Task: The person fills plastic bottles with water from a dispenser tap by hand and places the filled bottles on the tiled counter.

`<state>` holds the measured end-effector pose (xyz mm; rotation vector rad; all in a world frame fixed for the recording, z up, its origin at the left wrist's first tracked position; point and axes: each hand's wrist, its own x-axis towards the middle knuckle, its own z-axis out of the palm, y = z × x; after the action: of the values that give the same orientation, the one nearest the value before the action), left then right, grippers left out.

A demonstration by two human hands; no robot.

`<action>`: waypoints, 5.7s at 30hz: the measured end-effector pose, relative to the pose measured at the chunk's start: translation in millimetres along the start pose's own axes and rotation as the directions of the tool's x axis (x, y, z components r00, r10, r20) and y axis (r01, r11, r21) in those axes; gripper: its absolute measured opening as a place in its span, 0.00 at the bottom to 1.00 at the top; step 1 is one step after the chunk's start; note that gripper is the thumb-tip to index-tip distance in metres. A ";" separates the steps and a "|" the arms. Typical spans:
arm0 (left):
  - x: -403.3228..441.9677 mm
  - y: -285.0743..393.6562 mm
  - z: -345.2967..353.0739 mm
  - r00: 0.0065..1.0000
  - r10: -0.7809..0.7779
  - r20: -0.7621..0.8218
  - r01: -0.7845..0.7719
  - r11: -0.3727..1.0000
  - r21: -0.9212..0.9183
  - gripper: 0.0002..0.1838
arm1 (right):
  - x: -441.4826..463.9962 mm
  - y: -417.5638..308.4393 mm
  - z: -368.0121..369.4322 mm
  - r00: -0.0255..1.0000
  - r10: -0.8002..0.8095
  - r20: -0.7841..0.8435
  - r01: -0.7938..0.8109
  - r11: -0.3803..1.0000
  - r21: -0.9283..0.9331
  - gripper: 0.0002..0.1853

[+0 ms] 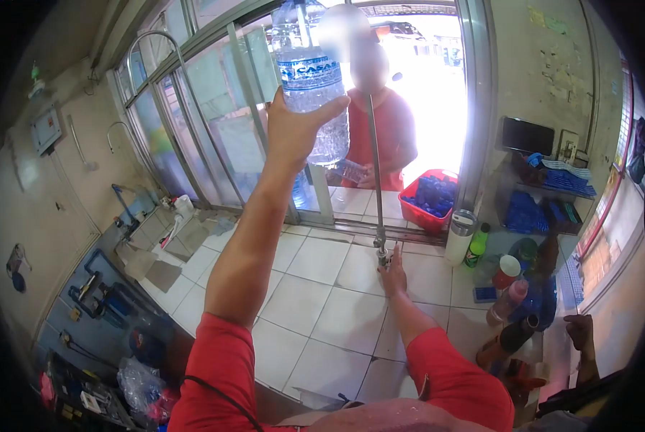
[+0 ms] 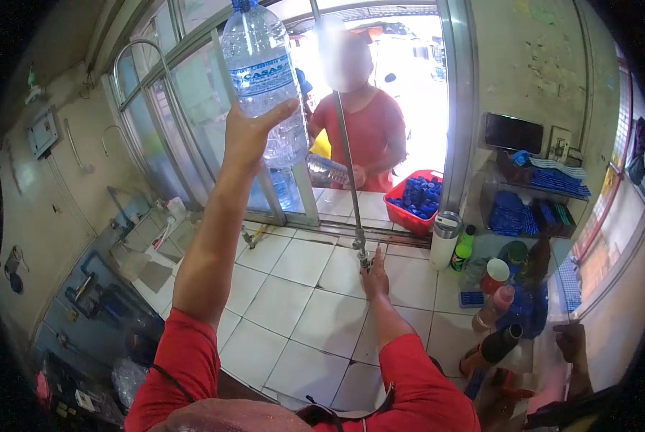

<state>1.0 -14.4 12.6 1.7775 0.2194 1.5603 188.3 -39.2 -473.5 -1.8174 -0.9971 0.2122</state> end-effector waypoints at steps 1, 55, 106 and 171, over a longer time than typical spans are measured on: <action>-1.7 -0.1 0.4 1.000 0.002 -0.001 -0.002 1.000 -0.004 0.32 | -2.5 1.4 0.7 1.000 -0.006 -0.005 0.006 1.000 -0.001 0.48; -4.4 1.1 2.9 1.000 0.019 -0.024 -0.018 0.999 0.031 0.33 | 1.4 10.9 1.9 1.000 0.011 -0.004 -0.011 1.000 0.028 0.48; -285.2 -367.2 -68.8 0.955 -0.294 0.039 0.293 0.956 0.032 0.38 | -329.7 -129.9 -112.5 0.969 0.241 -0.060 -0.238 0.970 0.051 0.28; -286.6 23.1 -10.7 0.016 0.996 0.093 0.827 0.039 -0.561 0.09 | -509.4 -428.7 -236.9 0.975 -0.157 0.160 0.178 0.976 -0.126 0.05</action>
<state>-86.2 -190.9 -197.3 0.8329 -1.8405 -0.4866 -237.9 -500.0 -149.0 -1.8521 -1.2929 0.1798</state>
